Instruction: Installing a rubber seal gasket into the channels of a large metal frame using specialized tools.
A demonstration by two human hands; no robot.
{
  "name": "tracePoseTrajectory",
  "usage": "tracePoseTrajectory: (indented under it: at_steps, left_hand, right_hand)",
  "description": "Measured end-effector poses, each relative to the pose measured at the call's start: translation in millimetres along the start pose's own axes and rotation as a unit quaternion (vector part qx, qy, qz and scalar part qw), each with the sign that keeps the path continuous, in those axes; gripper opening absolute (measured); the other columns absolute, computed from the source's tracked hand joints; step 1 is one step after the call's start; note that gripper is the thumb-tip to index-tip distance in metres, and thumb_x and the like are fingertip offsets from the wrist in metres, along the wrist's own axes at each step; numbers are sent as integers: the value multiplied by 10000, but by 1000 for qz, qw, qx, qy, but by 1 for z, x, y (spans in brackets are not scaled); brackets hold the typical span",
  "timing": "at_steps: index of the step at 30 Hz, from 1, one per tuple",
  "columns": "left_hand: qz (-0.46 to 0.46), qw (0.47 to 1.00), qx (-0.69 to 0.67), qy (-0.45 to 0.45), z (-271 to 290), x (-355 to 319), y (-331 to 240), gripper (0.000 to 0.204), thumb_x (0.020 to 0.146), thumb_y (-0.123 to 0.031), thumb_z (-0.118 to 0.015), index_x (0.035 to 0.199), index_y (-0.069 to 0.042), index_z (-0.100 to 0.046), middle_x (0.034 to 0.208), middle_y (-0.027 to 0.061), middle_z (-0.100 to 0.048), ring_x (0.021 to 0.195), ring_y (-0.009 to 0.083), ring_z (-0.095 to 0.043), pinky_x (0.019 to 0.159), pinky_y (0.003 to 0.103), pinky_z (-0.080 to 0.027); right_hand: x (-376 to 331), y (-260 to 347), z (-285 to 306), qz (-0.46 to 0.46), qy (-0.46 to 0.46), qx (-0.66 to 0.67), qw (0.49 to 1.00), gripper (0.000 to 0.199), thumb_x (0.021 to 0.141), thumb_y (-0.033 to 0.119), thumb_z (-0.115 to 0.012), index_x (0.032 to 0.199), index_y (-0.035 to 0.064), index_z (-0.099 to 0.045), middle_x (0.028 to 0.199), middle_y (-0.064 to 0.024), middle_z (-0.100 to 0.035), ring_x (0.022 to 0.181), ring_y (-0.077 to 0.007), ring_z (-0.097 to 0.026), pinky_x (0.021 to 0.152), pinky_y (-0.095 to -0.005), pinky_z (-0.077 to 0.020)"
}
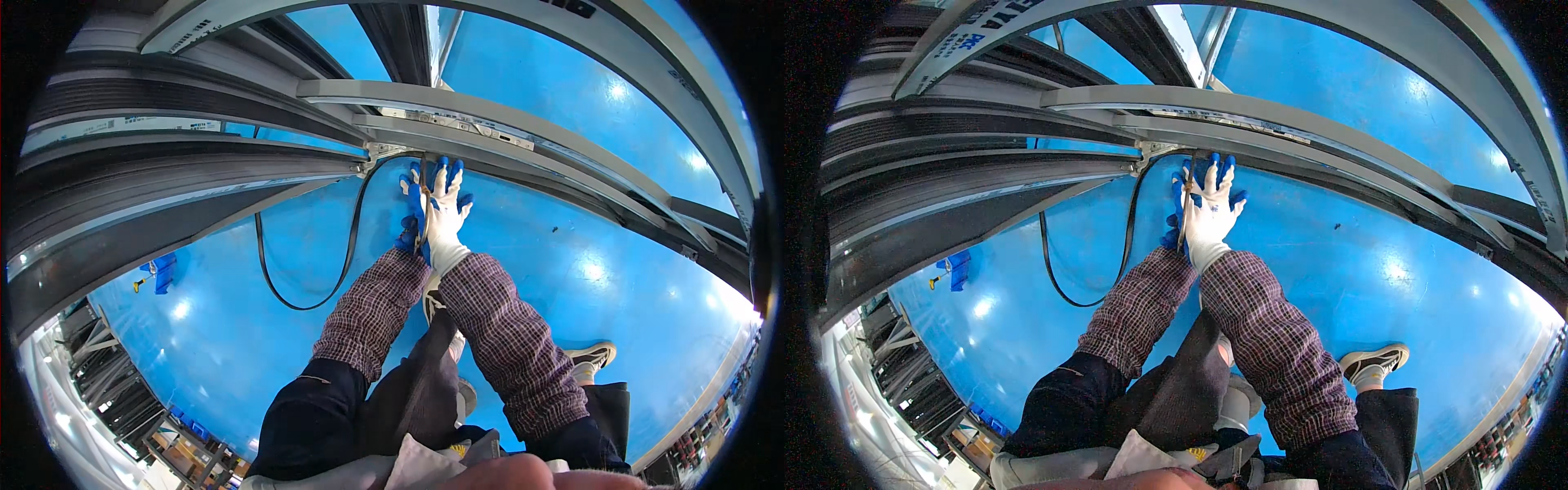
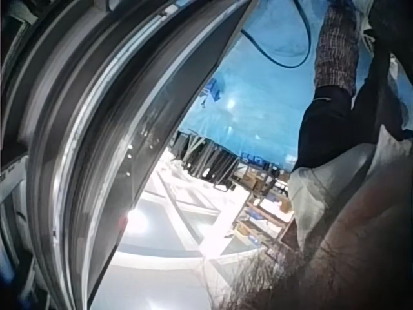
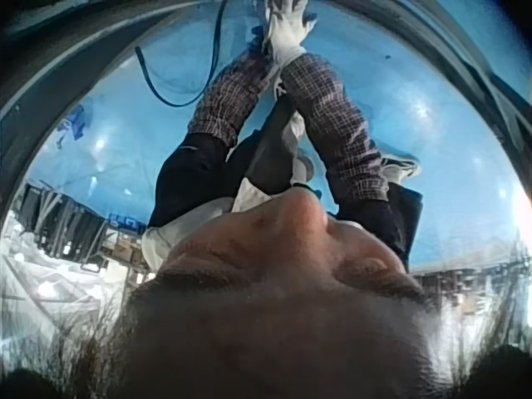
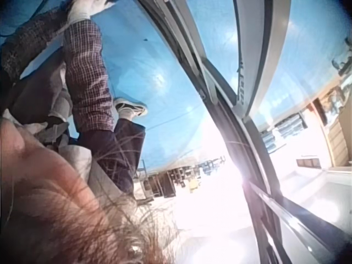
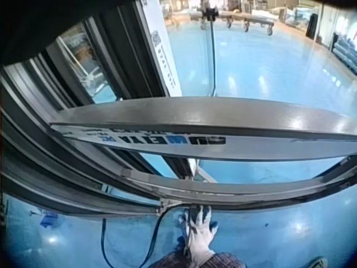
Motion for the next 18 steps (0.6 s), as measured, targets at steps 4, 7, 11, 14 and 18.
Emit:
tracePoseTrajectory:
  at_steps: [4,7,11,14,18]
  left_hand:
    - [-25,998,-14,52,-7,3,-14,712,904,-655,-340,1493,-274,-215,1520,75,-257,1386,374,-218,1060,727,-78]
    - [-39,994,-18,95,-20,1,-9,715,907,-662,-323,1495,-272,-205,1519,85,-260,1381,379,-231,1061,725,-80]
    - [-53,989,-23,139,-32,-5,-4,719,910,-668,-306,1498,-270,-196,1517,94,-264,1376,384,-244,1063,723,-82]
    - [-2,984,-172,53,-24,-13,7,668,899,-619,-360,1439,-236,-272,1425,112,-334,1277,372,-313,1030,662,-152]
    - [63,929,-357,-70,-8,-10,27,600,885,-553,-431,1359,-190,-374,1302,135,-427,1145,357,-404,987,580,-245]
  right_hand:
    - [9,-18,-15,15,-106,10,994,497,945,530,-358,1427,419,-320,1574,-11,-118,1435,-240,-157,1051,-692,-164]
    - [8,-15,-17,27,-125,4,992,497,941,531,-364,1425,429,-317,1576,-8,-110,1435,-239,-156,1052,-693,-157]
    - [5,-6,-14,44,-84,-34,995,516,935,532,-368,1434,413,-308,1578,-23,-95,1435,-242,-160,1058,-688,-145]
    - [4,-5,-10,21,-45,-42,998,579,923,542,-381,1457,333,-296,1577,-39,-85,1439,-254,-146,1078,-661,-141]
    - [6,-9,-31,-9,-84,-46,995,600,928,518,-398,1454,243,-311,1559,-78,-134,1412,-265,-214,1074,-621,-212]
Point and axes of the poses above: each hand's wrist, its own x-axis towards the middle knuckle, its own z-axis out of the back of the hand, y = z × x, the point moved 6 cm from there along x, towards the middle knuckle
